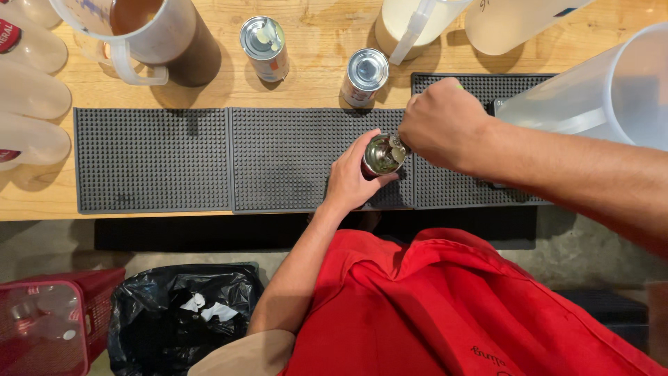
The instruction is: The person uses a green manual can opener to cut the lids off three metal cans placed on a black mat. They operate the tool by turning the knob while holding the can steady, then remove the cut lid from each can.
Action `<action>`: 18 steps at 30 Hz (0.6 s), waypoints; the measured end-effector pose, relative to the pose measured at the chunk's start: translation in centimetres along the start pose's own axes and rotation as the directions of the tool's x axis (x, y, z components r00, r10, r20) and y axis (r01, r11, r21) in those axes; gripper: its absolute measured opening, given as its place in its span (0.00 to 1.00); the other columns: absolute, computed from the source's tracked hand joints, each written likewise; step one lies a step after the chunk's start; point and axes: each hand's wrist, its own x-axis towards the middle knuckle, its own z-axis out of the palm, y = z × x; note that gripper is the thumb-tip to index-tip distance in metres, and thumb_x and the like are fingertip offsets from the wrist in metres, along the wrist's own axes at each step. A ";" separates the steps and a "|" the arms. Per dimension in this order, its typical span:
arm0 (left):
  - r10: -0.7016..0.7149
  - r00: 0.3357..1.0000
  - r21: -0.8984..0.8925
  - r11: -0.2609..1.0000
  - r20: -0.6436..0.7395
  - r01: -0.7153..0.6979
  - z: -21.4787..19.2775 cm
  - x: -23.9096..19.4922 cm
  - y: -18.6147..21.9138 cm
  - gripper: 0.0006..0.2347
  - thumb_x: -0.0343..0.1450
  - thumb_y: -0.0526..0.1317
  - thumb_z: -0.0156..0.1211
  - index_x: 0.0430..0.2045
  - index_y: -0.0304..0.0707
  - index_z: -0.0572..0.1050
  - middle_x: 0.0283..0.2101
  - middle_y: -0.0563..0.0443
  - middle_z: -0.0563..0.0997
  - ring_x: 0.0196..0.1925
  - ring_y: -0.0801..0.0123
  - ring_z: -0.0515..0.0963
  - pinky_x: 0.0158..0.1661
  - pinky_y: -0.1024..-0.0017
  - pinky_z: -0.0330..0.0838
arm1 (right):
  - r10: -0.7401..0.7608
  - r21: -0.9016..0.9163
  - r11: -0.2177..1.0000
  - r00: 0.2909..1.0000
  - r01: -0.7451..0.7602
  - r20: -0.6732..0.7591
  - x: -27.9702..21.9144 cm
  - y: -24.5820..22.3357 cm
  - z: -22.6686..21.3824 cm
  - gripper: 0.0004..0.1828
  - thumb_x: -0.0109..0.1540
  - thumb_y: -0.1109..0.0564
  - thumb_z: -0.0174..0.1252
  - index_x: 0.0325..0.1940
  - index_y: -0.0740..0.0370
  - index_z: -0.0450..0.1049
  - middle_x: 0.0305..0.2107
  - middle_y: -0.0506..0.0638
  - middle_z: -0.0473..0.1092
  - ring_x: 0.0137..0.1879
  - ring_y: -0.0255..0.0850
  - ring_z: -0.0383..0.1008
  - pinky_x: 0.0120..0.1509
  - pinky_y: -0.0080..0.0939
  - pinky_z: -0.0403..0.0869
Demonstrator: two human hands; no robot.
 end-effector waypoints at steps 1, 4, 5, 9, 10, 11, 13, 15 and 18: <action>0.002 1.000 -0.001 1.000 -0.003 -0.002 -0.1 0.0 0.1 0.37 0.60 0.53 0.78 0.65 0.51 0.68 0.62 0.51 0.77 0.64 0.54 0.78 0.63 0.55 0.73 | 0.000 -0.003 1.000 1.000 0.000 0.000 -0.2 0.0 -0.1 0.11 0.55 0.66 0.54 0.20 0.55 0.74 0.16 0.45 0.58 0.22 0.38 0.56 0.25 0.42 0.53; 0.003 1.000 -0.011 1.000 0.003 -0.003 -0.1 0.4 0.2 0.37 0.60 0.53 0.77 0.64 0.50 0.68 0.62 0.48 0.77 0.63 0.51 0.78 0.62 0.53 0.73 | 0.012 0.031 0.999 1.000 -0.012 0.004 -0.2 0.1 -0.7 0.13 0.56 0.68 0.52 0.20 0.58 0.75 0.15 0.46 0.59 0.21 0.38 0.57 0.25 0.40 0.54; 0.006 1.000 -0.012 1.000 -0.002 -0.006 0.2 0.3 -0.2 0.37 0.59 0.53 0.77 0.64 0.50 0.68 0.61 0.49 0.77 0.63 0.51 0.78 0.62 0.54 0.73 | 0.026 0.018 0.999 0.999 -0.027 0.028 0.0 -0.5 -0.8 0.12 0.57 0.68 0.53 0.20 0.57 0.74 0.16 0.45 0.58 0.21 0.38 0.54 0.26 0.40 0.53; -0.036 0.999 -0.063 0.997 -0.031 0.034 2.4 -0.3 -2.0 0.39 0.56 0.52 0.76 0.63 0.50 0.65 0.59 0.47 0.74 0.61 0.47 0.77 0.60 0.51 0.74 | 0.035 -0.136 0.991 0.992 -0.018 0.123 0.2 -2.5 -3.2 0.10 0.51 0.67 0.56 0.20 0.54 0.68 0.18 0.45 0.51 0.24 0.39 0.46 0.26 0.42 0.46; -0.045 0.999 -0.062 0.997 -0.029 0.043 2.9 -0.9 -1.6 0.39 0.56 0.52 0.76 0.63 0.50 0.65 0.59 0.47 0.74 0.61 0.47 0.77 0.60 0.51 0.74 | 0.027 -0.130 0.991 0.992 -0.011 0.124 0.0 -2.9 -3.4 0.10 0.51 0.67 0.56 0.20 0.54 0.68 0.18 0.45 0.51 0.24 0.39 0.46 0.26 0.42 0.46; -0.070 0.995 -0.169 0.984 -0.074 0.057 3.2 -0.7 -1.4 0.38 0.56 0.51 0.76 0.62 0.49 0.66 0.58 0.46 0.75 0.61 0.45 0.77 0.60 0.49 0.72 | 0.038 -0.149 0.989 0.992 -0.020 0.121 0.1 -3.0 -3.7 0.09 0.54 0.65 0.56 0.21 0.54 0.68 0.18 0.45 0.52 0.24 0.38 0.46 0.26 0.42 0.48; -0.101 0.988 -0.275 0.959 -0.119 0.065 3.8 -0.5 -1.6 0.37 0.57 0.49 0.77 0.61 0.48 0.66 0.58 0.45 0.75 0.61 0.42 0.76 0.61 0.47 0.71 | 0.045 -0.170 0.985 0.992 -0.025 0.116 0.2 -2.8 -3.8 0.09 0.56 0.63 0.57 0.22 0.55 0.69 0.18 0.45 0.53 0.24 0.38 0.47 0.25 0.42 0.49; -0.119 0.978 -0.316 0.947 -0.174 0.059 4.3 -0.6 -2.6 0.36 0.57 0.49 0.80 0.60 0.49 0.67 0.56 0.46 0.76 0.60 0.46 0.78 0.59 0.52 0.72 | 0.037 -0.148 0.989 0.998 -0.029 0.053 0.2 -2.6 -3.3 0.12 0.56 0.67 0.56 0.20 0.55 0.69 0.16 0.46 0.53 0.23 0.37 0.48 0.25 0.41 0.49; -0.122 0.971 -0.316 0.947 -0.205 0.052 5.1 -0.9 -2.9 0.37 0.54 0.47 0.82 0.59 0.50 0.69 0.53 0.48 0.78 0.57 0.50 0.80 0.56 0.57 0.75 | 0.038 -0.100 0.994 0.999 -0.042 -0.039 -0.4 -1.6 -0.8 0.12 0.56 0.67 0.56 0.19 0.58 0.70 0.16 0.47 0.54 0.21 0.38 0.51 0.25 0.42 0.52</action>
